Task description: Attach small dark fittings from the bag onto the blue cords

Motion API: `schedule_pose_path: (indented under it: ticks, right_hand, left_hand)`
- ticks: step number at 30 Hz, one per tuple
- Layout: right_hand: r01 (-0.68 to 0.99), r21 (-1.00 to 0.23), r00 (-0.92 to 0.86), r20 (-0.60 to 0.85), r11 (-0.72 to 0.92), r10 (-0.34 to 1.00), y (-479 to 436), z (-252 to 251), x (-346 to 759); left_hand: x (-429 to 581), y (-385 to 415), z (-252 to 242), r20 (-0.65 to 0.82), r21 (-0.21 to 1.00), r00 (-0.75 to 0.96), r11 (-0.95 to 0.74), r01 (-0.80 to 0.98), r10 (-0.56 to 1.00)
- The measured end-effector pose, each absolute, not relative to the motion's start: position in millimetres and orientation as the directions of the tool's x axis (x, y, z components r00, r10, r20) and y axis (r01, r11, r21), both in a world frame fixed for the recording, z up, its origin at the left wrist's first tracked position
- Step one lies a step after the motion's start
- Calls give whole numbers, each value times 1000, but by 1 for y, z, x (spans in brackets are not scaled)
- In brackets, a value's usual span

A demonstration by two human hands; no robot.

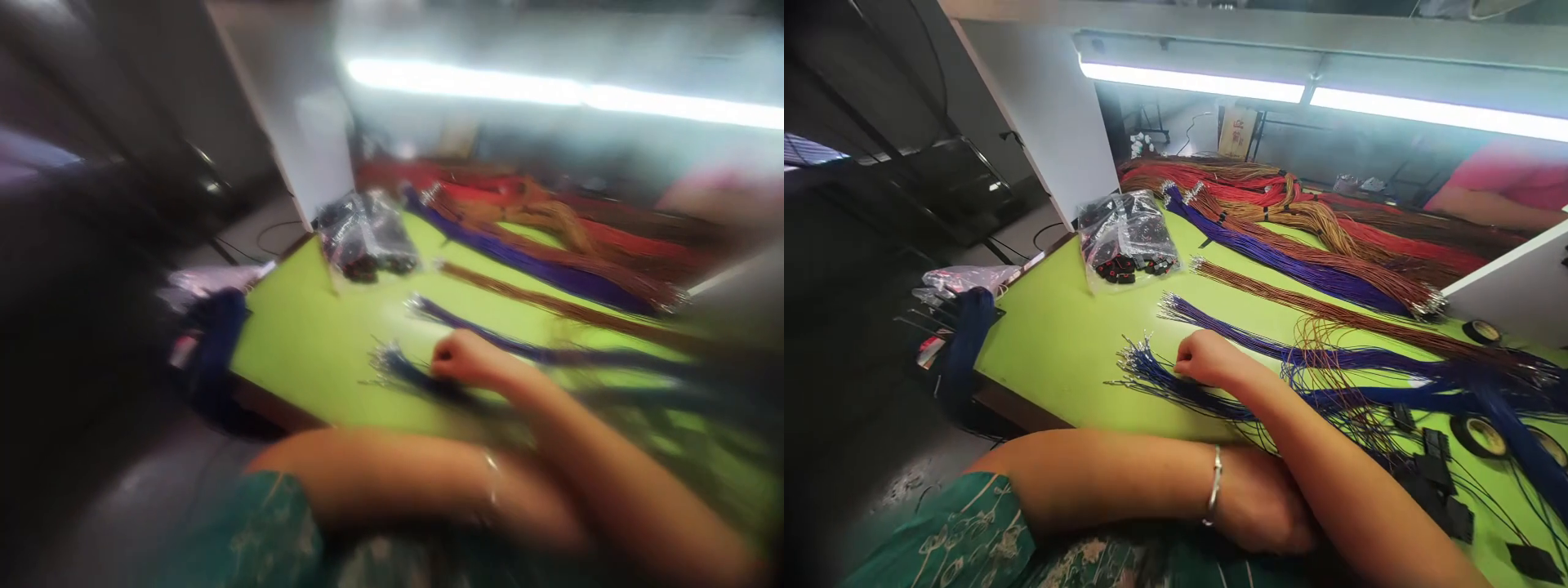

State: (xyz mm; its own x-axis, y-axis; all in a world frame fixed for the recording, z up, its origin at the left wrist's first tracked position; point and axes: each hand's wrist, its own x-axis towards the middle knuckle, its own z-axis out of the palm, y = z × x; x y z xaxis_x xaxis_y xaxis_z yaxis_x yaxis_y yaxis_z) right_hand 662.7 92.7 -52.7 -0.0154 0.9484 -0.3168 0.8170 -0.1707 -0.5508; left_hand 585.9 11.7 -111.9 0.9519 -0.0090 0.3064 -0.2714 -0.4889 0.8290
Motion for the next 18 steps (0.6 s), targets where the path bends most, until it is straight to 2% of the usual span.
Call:
schedule_pose_path:
  ticks: [2, 8, 9, 11, 12, 15, 18]
  right_hand:
    - [792, -582, 20, -281, -187, 960, 91, -57, 670]
    - [707, -677, 198, -89, -205, 976, 82, -54, 683]
    - [690, -698, 205, -65, -191, 977, 80, -52, 684]
    - [671, -728, 175, -29, -141, 984, 74, -48, 685]
    - [664, -740, 137, -21, -108, 990, 71, -46, 685]
    - [602, -796, 6, -67, -57, 998, 63, -39, 679]
    - [544, -834, -47, -140, -92, 989, 59, -31, 669]
  left_hand:
    - [567, 31, -103, 293, 845, 956, -475, -246, 26]
    - [526, 150, -79, 278, 848, 885, -529, -44, 373]
    - [527, 177, -79, 285, 840, 845, -542, 7, 452]
    - [533, 227, -81, 305, 781, 604, -556, 284, 736]
    - [537, 249, -83, 311, 732, 530, -555, 396, 789]
    - [551, 292, -91, 336, 657, 519, -590, 469, 786]
    - [568, 309, -98, 347, 580, 548, -633, 513, 761]
